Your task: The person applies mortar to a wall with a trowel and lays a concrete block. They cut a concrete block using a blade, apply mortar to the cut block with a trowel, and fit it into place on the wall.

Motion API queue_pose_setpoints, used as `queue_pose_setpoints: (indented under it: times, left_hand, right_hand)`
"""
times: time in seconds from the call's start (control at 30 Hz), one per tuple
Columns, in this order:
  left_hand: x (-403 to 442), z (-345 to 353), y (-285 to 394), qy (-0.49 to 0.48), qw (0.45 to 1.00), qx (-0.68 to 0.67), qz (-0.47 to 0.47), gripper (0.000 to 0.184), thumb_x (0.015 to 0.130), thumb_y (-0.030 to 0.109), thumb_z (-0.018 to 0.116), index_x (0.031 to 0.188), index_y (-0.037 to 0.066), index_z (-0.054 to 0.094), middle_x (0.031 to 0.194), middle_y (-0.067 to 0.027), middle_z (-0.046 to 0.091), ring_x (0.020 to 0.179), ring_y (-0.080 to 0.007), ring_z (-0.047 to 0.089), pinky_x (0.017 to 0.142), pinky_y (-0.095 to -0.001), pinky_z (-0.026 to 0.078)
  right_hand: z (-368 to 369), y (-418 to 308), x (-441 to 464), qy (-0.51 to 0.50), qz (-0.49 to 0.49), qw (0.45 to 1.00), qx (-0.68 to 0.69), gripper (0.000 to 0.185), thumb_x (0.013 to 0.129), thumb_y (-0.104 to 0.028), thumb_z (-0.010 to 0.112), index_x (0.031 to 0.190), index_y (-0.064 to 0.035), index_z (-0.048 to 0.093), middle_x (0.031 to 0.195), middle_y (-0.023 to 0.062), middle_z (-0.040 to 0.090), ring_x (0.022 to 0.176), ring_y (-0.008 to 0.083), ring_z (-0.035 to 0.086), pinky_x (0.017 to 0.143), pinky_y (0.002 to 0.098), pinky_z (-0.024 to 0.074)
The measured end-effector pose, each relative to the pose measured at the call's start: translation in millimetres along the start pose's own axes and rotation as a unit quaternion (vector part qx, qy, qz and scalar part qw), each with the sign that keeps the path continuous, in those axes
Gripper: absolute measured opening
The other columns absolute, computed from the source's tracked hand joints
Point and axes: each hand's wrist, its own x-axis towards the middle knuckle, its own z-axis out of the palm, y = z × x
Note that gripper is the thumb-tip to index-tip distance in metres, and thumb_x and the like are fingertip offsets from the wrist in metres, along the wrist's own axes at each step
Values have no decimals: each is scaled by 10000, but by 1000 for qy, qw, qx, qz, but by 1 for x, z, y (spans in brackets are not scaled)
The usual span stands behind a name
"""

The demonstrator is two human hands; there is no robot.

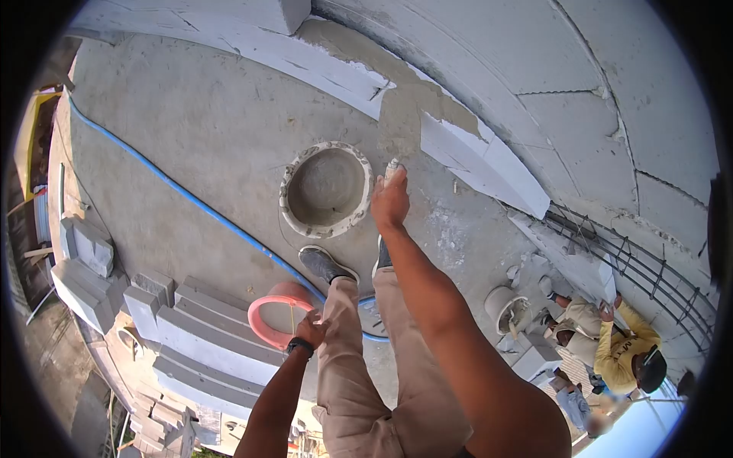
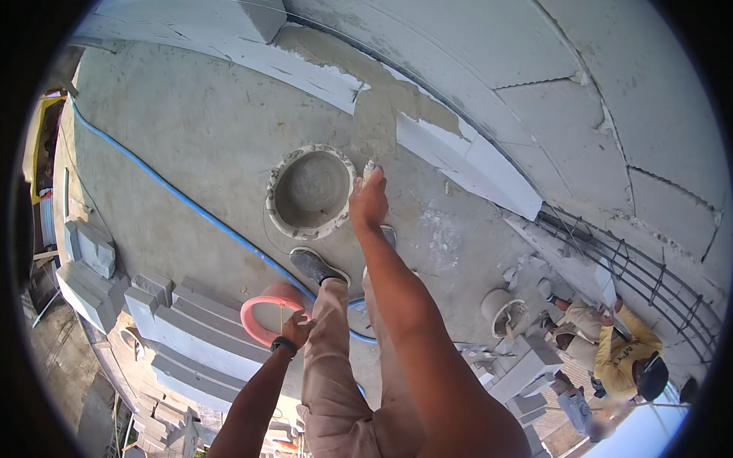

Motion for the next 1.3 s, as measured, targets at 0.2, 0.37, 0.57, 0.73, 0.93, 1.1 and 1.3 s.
queue_pose_setpoints:
  times: [0.2,0.37,0.57,0.73,0.93,1.1,1.3]
  left_hand:
    - [-13,-62,20,61,997,7,46,657,815,362,728,1315,-1,504,1158,-208,655,1038,-333,655,891,-399,516]
    - [-6,-85,29,83,993,-14,86,629,804,354,731,1279,-5,529,1134,-195,666,1049,-341,645,893,-405,509]
    - [0,-58,23,86,992,-11,95,626,798,388,730,1243,-17,555,1125,-204,669,1054,-356,641,897,-409,509]
    - [-11,-38,27,56,995,-13,76,637,802,400,728,1239,-29,551,1136,-215,665,1034,-361,649,885,-415,514]
    - [-8,-38,25,88,990,-8,106,604,796,401,740,1184,-31,573,1094,-213,677,1008,-368,655,861,-421,521]
    - [-13,-30,32,99,989,10,109,571,800,378,741,1192,-3,576,1060,-213,681,1006,-371,650,861,-428,515]
    - [73,-79,62,174,939,-289,70,937,824,392,729,1502,32,191,1338,-265,498,1188,-357,553,957,-457,471]
  right_hand:
    - [-47,5,-95,-97,9,972,214,329,884,-148,592,1174,-33,487,978,184,602,793,397,620,685,453,507]
    - [-100,-60,-54,-46,155,884,438,323,943,-240,543,1213,-66,511,790,35,518,619,143,524,534,289,454]
    - [-84,-107,28,-124,288,732,605,349,980,-421,471,1077,-89,520,742,47,516,556,169,518,489,326,463]
    - [-55,-170,32,-211,225,785,537,344,990,-424,477,1016,-82,513,716,46,516,502,154,511,438,319,453]
    - [-74,-154,32,-194,190,881,389,333,1006,-402,468,1023,-72,513,673,35,498,466,133,493,410,295,429]
    - [-128,-68,25,-138,238,887,370,304,1013,-396,459,1015,-98,520,677,22,495,466,124,485,412,289,426]
    - [-176,37,-49,-95,199,946,237,268,1007,-336,494,985,-69,492,714,62,521,548,177,518,456,319,431]
